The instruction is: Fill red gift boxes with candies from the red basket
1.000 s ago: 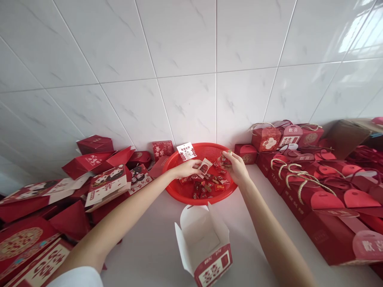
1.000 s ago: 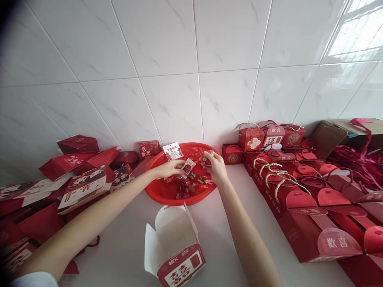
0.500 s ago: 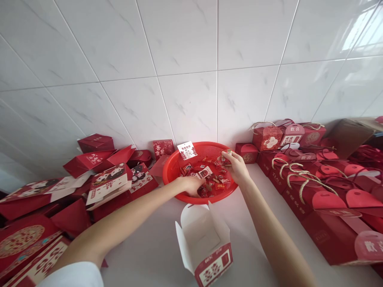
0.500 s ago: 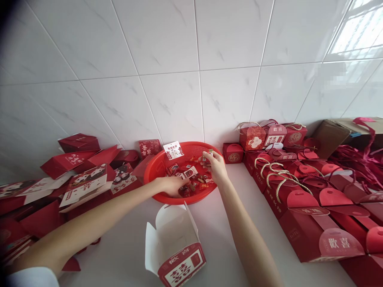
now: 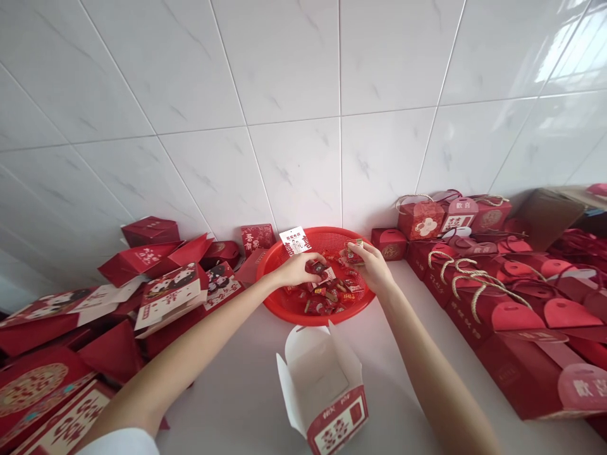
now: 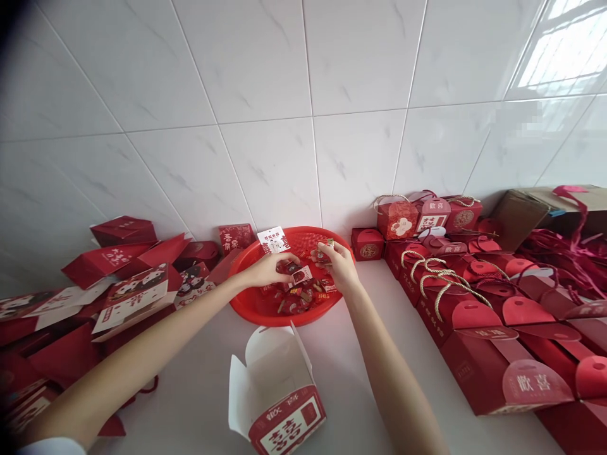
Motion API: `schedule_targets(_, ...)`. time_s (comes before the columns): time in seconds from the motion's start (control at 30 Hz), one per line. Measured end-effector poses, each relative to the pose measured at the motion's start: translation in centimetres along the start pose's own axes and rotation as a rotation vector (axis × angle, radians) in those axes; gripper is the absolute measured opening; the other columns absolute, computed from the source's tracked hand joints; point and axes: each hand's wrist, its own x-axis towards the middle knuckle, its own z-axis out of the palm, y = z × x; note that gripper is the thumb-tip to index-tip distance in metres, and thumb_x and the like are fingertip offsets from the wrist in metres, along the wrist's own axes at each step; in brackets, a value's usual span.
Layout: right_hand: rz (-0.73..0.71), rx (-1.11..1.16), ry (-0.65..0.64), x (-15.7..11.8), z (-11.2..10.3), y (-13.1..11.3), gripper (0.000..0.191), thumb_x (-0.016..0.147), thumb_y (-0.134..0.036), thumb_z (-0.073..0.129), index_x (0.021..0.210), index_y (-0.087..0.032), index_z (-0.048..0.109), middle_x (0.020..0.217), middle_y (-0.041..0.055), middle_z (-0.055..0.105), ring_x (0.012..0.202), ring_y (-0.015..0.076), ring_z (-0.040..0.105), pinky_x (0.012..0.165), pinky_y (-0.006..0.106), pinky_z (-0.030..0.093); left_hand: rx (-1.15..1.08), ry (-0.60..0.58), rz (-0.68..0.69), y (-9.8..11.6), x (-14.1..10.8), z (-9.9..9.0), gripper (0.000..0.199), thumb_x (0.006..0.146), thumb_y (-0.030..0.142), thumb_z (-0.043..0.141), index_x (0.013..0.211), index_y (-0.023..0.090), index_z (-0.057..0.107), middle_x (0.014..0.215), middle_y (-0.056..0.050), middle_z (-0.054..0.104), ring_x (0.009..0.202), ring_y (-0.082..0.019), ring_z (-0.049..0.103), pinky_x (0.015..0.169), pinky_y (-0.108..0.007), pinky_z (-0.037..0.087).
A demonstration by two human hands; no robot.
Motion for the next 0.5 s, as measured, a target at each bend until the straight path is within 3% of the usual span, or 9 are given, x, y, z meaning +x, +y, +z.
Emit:
schedule_targets(0.17, 0.028, 0.049, -0.017, 0.0, -0.1, -0.1, 0.037, 0.051, -0.042, 0.092, 0.07, -0.021, 0.068, 0.082, 0.0029, 0.073, 0.09, 0.0214, 0.069, 0.076, 0.03, 0.057, -0.208, 0.069, 0.044, 0.7, 0.3, 0.3, 0.036, 0.088, 0.025, 0.057, 0.122, 0.015, 0.064, 0.133, -0.01, 0.066, 0.124, -0.024, 0.059, 0.109, -0.039, 0.046)
schedule_targets(0.3, 0.059, 0.088, -0.098, -0.6, 0.4, -0.2, 0.034, 0.055, -0.038, 0.092, 0.076, -0.022, 0.07, 0.086, 0.0018, 0.073, 0.097, 0.0234, 0.068, 0.079, 0.035, 0.059, -0.199, 0.145, 0.089, 2.3, 0.5, 0.3, 0.052, 0.086, 0.022, 0.063, 0.138, 0.019, 0.056, 0.144, -0.009, 0.057, 0.124, -0.024, 0.057, 0.107, -0.039, 0.048)
schedule_targets(0.4, 0.062, 0.12, -0.168, -0.9, 0.9, -0.3, 0.035, 0.055, -0.039, 0.092, 0.078, -0.022, 0.071, 0.085, 0.0011, 0.073, 0.09, 0.0223, 0.069, 0.075, 0.035, 0.06, -0.207, 0.151, 0.084, 3.3, 0.8, 0.0, 0.067, 0.082, 0.022, 0.069, 0.146, 0.019, 0.048, 0.13, -0.011, 0.064, 0.115, -0.023, 0.062, 0.101, -0.038, 0.051)
schedule_targets(0.5, 0.041, 0.122, -0.139, -0.8, 1.0, -0.4, 0.036, 0.054, -0.039, 0.092, 0.077, -0.022, 0.071, 0.082, 0.002, 0.075, 0.083, 0.0218, 0.07, 0.07, 0.034, 0.06, -0.226, 0.098, 0.057, 3.7, 1.0, -0.9, 0.074, 0.082, 0.026, 0.072, 0.149, 0.016, 0.043, 0.114, -0.01, 0.069, 0.108, -0.022, 0.065, 0.098, -0.039, 0.052)
